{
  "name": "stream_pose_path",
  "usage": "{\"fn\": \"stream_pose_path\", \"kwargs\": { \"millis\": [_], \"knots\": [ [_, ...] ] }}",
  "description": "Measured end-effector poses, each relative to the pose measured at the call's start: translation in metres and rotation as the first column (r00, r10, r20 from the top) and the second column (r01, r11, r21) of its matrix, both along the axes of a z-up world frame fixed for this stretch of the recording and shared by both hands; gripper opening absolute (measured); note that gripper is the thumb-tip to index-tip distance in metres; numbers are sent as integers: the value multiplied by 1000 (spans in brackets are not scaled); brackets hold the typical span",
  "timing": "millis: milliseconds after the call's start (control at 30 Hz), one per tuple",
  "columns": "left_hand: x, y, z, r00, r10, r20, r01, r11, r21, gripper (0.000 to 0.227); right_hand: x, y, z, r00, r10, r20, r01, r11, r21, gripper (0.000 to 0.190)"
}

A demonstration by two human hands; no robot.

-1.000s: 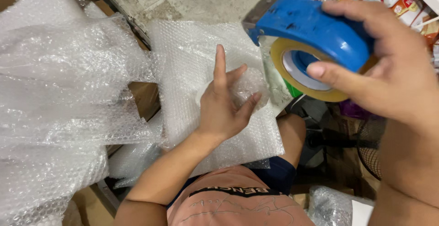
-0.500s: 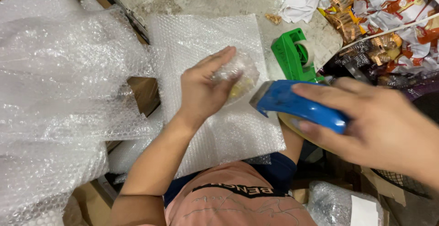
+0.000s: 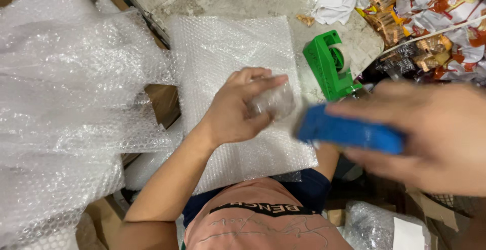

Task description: The person wraps snack packages in bubble wrap and secures them with tape.

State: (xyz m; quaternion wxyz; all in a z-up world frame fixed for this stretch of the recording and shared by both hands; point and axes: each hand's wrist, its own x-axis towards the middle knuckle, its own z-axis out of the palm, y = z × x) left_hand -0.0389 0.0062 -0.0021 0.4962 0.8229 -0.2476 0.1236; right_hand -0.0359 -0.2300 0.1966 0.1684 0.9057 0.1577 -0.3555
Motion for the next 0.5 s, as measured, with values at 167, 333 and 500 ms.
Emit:
{"fn": "stream_pose_path", "kwargs": {
  "millis": [167,333,500],
  "knots": [
    [-11,-33,-13,992,-9,-124,-32,944,-328,123,1,-15,0,918,-88,387,-313,440,842,48],
    [-14,-55,-18,966,101,-237,-188,905,-380,144,-3,-3,-29,907,-13,421,-345,550,760,57],
    [15,-26,-20,938,112,-328,-243,887,-392,144,-36,-24,-20,913,-166,373,-63,846,529,75]
  ]
}}
